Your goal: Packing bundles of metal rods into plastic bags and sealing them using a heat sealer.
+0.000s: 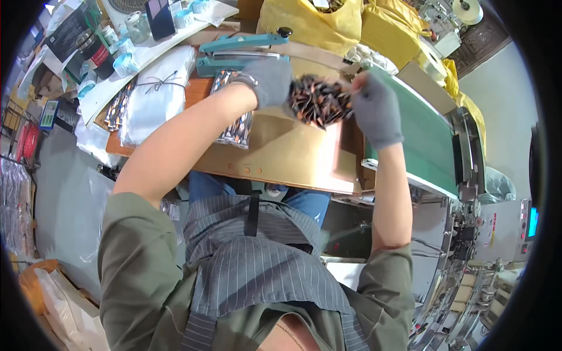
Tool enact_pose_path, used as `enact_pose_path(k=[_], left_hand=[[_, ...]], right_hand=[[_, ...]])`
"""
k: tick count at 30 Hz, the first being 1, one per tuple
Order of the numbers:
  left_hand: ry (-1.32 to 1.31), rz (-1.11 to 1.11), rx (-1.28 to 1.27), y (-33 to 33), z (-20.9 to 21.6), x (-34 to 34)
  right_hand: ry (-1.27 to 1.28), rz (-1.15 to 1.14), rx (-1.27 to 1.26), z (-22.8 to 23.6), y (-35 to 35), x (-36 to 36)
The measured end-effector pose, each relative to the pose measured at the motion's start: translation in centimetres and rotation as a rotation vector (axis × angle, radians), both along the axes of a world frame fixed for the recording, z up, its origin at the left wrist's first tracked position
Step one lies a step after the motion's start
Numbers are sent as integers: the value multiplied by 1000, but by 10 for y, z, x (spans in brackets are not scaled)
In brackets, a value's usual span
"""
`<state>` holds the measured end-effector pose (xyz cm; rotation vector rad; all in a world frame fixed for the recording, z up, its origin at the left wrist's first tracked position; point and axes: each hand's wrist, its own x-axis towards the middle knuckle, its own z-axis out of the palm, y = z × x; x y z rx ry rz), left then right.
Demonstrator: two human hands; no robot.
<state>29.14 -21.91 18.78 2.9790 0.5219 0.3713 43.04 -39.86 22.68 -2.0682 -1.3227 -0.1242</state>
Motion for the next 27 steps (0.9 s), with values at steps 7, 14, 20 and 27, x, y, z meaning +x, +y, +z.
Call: enact_pose_path(k=[7,14,20,27], left_hand=[[-8,5,118,10,42,13],[-49,-58,-42,14,34,-3],[-59,-74,-452,14,29,-4],[-348,-184,-1020,-24,98,-50]], right_hand=[[135,66,-29,2,25,56],[171,51,-143,-8,13,60],[654,41,-430,13,7,46],[-378,376,-23,32,22,-25]])
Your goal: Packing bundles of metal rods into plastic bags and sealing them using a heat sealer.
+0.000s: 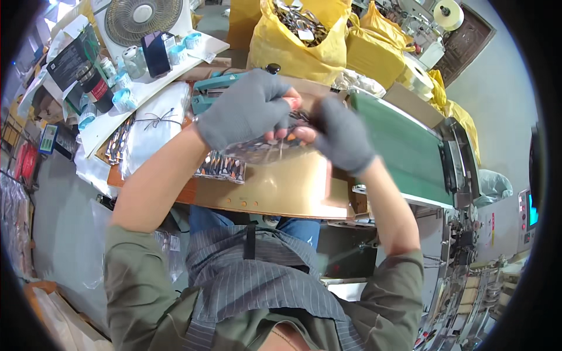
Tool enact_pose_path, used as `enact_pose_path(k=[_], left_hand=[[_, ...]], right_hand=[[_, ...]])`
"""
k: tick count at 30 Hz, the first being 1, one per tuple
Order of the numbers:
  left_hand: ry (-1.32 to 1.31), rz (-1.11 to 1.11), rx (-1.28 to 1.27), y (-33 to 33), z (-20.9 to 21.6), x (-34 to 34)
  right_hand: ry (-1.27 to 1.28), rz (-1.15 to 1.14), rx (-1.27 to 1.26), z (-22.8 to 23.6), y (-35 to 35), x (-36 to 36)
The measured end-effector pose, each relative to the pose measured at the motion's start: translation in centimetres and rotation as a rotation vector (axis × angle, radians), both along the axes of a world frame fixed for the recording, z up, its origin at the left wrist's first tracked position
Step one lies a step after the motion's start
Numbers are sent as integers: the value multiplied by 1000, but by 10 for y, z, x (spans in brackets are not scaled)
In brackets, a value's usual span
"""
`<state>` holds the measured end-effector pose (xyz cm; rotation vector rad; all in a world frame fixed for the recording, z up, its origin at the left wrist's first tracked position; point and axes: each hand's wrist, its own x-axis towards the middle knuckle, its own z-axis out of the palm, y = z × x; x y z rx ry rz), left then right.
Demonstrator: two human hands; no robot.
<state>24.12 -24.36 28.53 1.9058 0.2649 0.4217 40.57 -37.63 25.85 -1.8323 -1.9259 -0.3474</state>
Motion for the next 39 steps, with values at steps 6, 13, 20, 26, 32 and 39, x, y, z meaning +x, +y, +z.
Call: enact_pose_path(k=[6,13,20,26,32,39], left_hand=[[-472,346,291,35,-34,-19],[-89,402,-365,79,-177,-15],[-133,478,-483,110,-203,-19],[113,469,-666,134,-241,-15],[-189,599,-822,159,-270,38],[52,589,-656,165,-266,51]], right_hand=[[575,16,63,-7,39,-9],[979,-35,-316,-67,155,22],[399,212,-261,-106,179,18],[447,-534,258,-126,229,86],[298,-251,13,-69,276,63],[92,-470,28,-162,263,96]])
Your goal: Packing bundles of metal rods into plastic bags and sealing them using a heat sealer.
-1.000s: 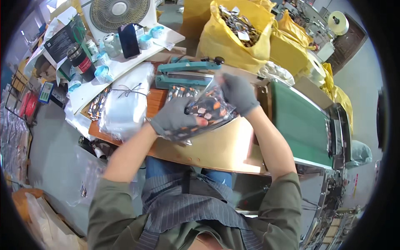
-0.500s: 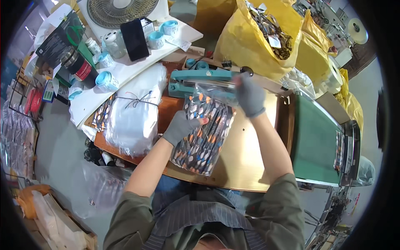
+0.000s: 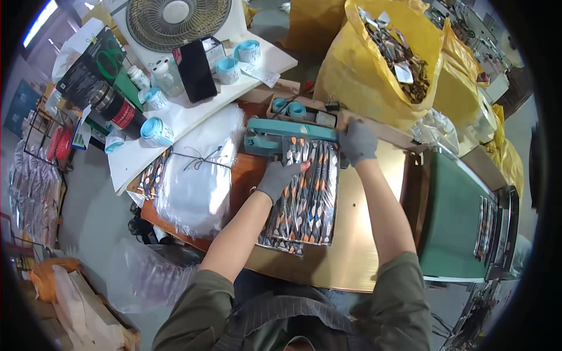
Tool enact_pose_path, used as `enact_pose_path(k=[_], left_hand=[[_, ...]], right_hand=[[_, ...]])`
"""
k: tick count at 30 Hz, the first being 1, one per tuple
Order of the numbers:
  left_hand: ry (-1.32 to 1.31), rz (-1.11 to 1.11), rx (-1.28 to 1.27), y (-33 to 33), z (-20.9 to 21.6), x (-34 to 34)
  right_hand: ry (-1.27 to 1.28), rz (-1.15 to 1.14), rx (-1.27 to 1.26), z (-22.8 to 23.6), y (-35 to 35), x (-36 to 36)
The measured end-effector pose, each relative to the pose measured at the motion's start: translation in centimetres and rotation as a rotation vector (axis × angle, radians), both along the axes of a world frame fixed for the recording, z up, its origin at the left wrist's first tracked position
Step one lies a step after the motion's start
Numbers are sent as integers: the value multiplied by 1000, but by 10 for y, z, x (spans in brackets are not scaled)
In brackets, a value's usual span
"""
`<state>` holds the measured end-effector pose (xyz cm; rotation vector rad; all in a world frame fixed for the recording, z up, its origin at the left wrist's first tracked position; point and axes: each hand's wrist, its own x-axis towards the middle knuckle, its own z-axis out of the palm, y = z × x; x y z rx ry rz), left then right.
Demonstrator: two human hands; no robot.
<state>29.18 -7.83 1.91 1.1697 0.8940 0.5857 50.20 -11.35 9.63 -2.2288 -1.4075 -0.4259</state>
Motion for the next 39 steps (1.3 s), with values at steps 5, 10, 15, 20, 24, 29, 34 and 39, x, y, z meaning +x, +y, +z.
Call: enact_pose_path(k=[5,10,15,20,24,29,34,39], left_hand=[[147,19,39,-17,25,-15],[494,446,749,-58,-1,-69],[594,418,668,-64,-29,-91],[503,363,451,-56,-22,-89],[490,136,510,-55,-16,-119],[337,17,-111,-102,37,-141],[162,364,36,-188,90,-228],[631,1073,627,-230,100,-466]], right_hand=[[72,-11,-71,-19,8,4],[93,-57,-10,-29,6,3],[188,-27,-56,-16,-6,2],[471,39,182,-27,-34,-7],[1419,438,130,-97,-97,-104],[2170,764,-124,-72,-163,-167],[2335,1013,-493,-76,-177,-241],[1998,1238,-600,-29,-81,-375]])
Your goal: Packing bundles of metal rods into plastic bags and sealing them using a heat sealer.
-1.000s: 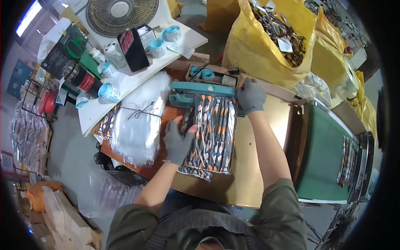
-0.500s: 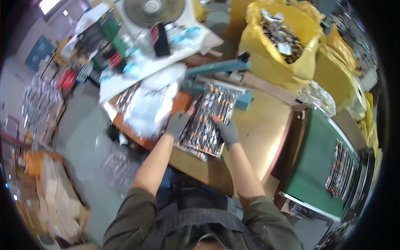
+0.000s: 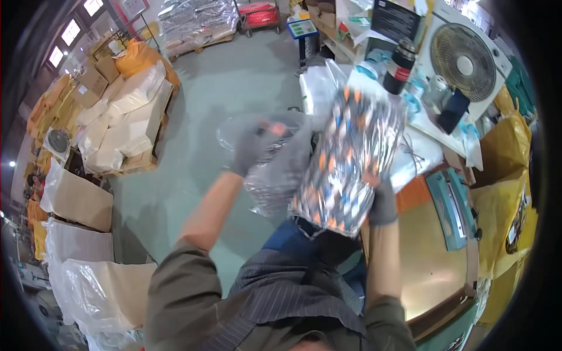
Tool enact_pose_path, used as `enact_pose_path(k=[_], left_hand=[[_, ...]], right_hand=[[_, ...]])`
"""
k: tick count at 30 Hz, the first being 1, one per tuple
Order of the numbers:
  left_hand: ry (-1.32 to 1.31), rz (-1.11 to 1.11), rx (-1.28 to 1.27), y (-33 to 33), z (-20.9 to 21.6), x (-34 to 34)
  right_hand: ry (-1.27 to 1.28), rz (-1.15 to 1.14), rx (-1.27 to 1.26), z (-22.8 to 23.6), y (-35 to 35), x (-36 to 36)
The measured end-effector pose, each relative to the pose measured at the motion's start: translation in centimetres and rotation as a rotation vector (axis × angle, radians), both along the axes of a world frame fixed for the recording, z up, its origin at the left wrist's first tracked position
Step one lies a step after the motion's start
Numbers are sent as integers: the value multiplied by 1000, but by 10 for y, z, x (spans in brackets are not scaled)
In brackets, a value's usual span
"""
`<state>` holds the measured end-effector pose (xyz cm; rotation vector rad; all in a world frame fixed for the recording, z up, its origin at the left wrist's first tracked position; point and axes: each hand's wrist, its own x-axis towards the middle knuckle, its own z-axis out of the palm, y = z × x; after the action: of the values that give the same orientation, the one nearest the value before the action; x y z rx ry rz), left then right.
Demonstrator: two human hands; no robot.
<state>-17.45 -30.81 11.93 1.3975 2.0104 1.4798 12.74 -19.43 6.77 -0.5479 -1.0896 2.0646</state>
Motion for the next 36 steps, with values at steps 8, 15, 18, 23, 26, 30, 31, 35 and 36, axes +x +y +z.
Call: enact_pose_path(k=[8,15,18,23,26,30,31,35,36], left_hand=[[273,347,-824,-31,-98,-194],[-140,-17,-532,-124,-70,-73],[-290,-14,-604,-156,-67,-47],[-472,186,-445,-201,-87,-46],[-498,253,-420,-210,-89,-48],[-482,459,-294,-226,-58,-76],[-471,562,-216,-255,-43,-76],[-576,799,112,-331,33,-54],[-593,796,158,-357,42,-50]], right_hand=[[-481,174,1079,42,42,-235],[-1002,430,1694,-46,-30,-195],[-1329,157,1602,-72,-42,-156],[-883,-291,1482,14,-43,-131],[-1118,-191,941,-46,-7,-107],[-464,-37,44,-2,-18,-163],[-403,-25,58,26,-31,-175],[-165,211,187,119,-65,-213],[-67,283,262,129,-73,-217]])
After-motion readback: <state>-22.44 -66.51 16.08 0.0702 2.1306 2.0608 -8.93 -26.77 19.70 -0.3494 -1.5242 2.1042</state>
